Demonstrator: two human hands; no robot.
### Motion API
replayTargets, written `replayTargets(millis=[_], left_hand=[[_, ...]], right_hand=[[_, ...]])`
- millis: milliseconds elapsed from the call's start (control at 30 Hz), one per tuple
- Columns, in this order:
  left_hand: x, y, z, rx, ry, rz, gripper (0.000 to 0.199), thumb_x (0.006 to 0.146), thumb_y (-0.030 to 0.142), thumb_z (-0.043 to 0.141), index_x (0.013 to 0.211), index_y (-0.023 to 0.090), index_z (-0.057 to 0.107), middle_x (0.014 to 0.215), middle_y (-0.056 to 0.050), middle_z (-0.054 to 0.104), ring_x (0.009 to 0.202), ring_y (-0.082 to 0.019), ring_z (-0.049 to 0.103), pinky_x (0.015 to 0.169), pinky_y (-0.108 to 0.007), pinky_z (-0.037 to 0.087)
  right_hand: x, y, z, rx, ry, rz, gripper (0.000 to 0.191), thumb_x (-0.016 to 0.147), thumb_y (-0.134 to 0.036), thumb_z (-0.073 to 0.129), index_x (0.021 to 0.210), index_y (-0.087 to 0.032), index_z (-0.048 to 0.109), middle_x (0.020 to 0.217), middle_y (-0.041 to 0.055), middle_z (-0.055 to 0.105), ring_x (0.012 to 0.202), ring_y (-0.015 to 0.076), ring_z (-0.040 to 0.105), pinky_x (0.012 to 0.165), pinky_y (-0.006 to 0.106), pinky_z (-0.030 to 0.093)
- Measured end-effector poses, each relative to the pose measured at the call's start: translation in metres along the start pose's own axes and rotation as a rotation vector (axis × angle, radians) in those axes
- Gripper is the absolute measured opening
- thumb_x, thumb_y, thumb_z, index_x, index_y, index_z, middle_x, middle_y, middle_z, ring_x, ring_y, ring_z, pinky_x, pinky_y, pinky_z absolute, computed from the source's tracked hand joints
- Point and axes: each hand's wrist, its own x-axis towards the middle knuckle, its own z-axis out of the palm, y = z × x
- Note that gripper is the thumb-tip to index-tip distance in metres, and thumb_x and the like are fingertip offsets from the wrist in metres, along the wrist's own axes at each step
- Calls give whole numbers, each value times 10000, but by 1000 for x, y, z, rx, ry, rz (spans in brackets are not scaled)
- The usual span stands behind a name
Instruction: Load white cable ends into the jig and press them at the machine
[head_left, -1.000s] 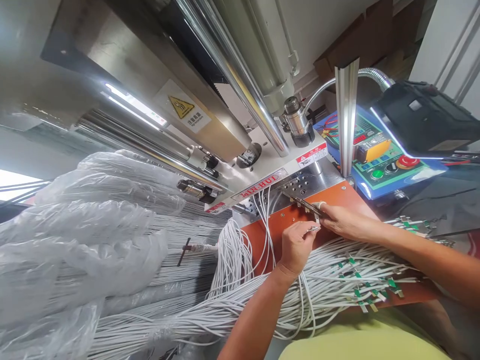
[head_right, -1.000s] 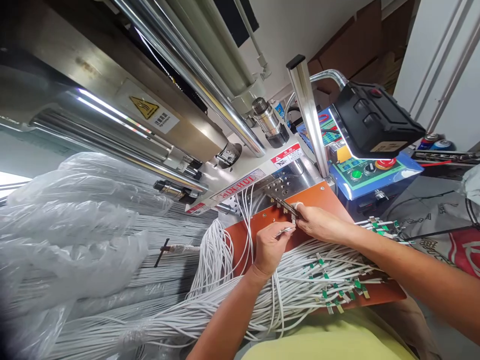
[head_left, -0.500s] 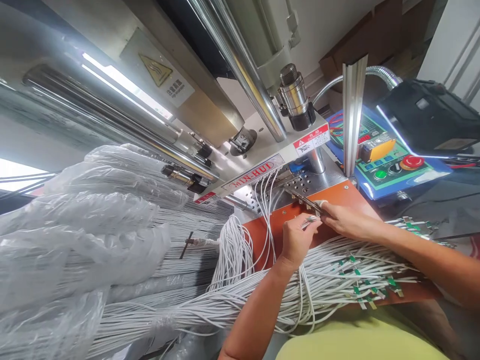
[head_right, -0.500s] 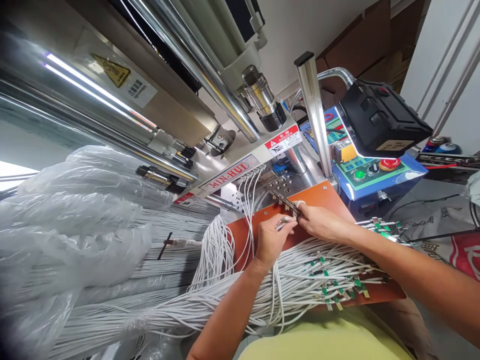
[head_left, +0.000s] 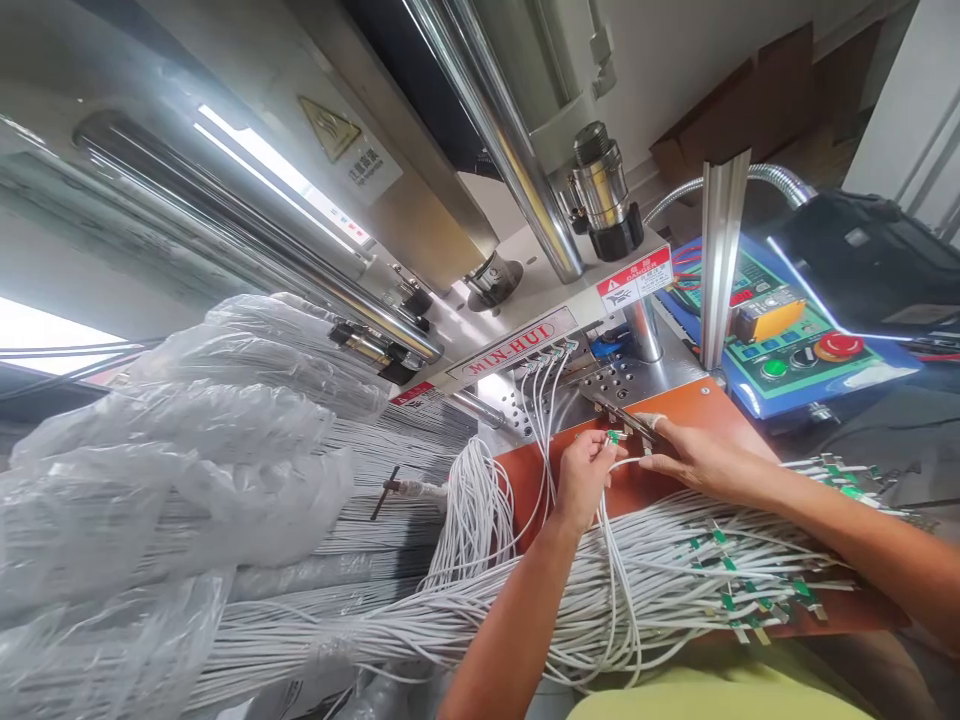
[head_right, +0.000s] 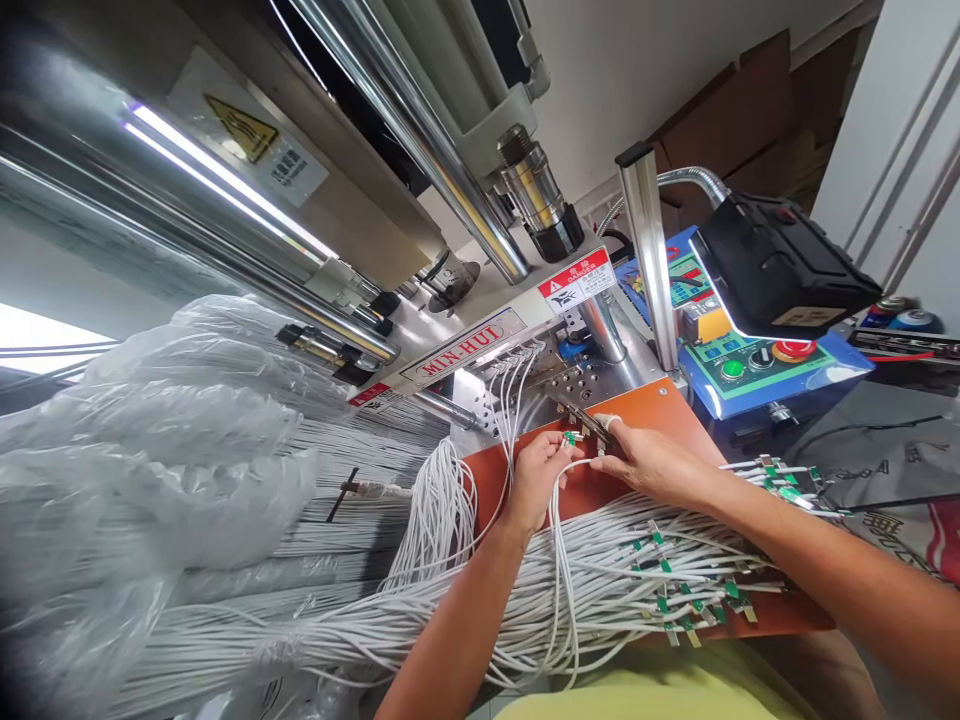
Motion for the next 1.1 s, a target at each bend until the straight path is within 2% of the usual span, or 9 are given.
replayTargets(millis=[100, 167, 333, 500, 667, 767, 900, 1100], left_hand=[[2, -1, -4, 67, 119, 93, 272, 844, 326, 598, 1065, 168, 580, 755, -10, 663, 528, -65, 484, 469, -169, 366], [2, 0, -6, 96, 134, 156, 261, 865, 309, 579, 1088, 175, 550, 773, -12, 679, 536, -64, 497, 508, -172, 399], [-2, 6, -4, 236, 109, 214, 138, 903, 277, 510, 944, 152, 551, 792, -36, 690, 516, -60, 514, 497, -168, 406], [-4, 13, -2, 347, 114, 211, 104, 836, 167, 554, 939, 157, 546, 730, -21, 702, 574, -92, 605, 568, -189, 459], [-8, 19, -4, 365, 16, 205, 186, 862, 287, 605, 1013, 177, 598, 827, -17, 731, 480, -72, 560, 516, -198, 469], [-7, 19, -7, 441, -35, 272, 152, 856, 296, 636, 943, 183, 686, 854, -27, 743, 616, -107, 655, 620, -218, 528], [-4, 15, -10, 518, -33, 397, 135, 843, 187, 636, 932, 198, 737, 912, -36, 754, 808, -149, 702, 773, -256, 565], [0, 8, -11, 553, -46, 489, 179, 836, 127, 620, 937, 206, 745, 918, -38, 761, 847, -170, 716, 825, -296, 581]], right_hand=[[0, -1, -1, -19, 6, -6, 575, 879, -554, 494, 1369, -257, 438, 1020, 68, 699, 859, 254, 664, 787, 348, 490], [0, 0, -1, -25, 9, -1, 558, 877, -554, 496, 1348, -257, 454, 1005, 64, 701, 846, 253, 665, 770, 343, 490], [1, 2, -1, -11, -12, 13, 488, 883, -531, 492, 1279, -247, 481, 1001, 73, 697, 845, 258, 654, 755, 345, 480], [1, 4, 1, -19, -2, 11, 427, 886, -514, 492, 1211, -236, 495, 1039, 86, 690, 877, 263, 649, 753, 340, 472], [3, 7, 3, -8, -12, 8, 366, 888, -498, 492, 1137, -230, 474, 1036, 85, 683, 906, 267, 650, 756, 338, 465], [3, 7, 4, -9, -20, 4, 335, 901, -488, 477, 1110, -227, 450, 1031, 83, 674, 911, 262, 644, 753, 338, 464], [2, 5, 4, -22, -22, 28, 287, 899, -473, 482, 1042, -228, 438, 1000, 80, 674, 896, 260, 644, 737, 336, 466], [1, -1, 1, -17, -28, 26, 275, 902, -457, 477, 1047, -226, 448, 1006, 85, 674, 904, 266, 645, 738, 345, 469]])
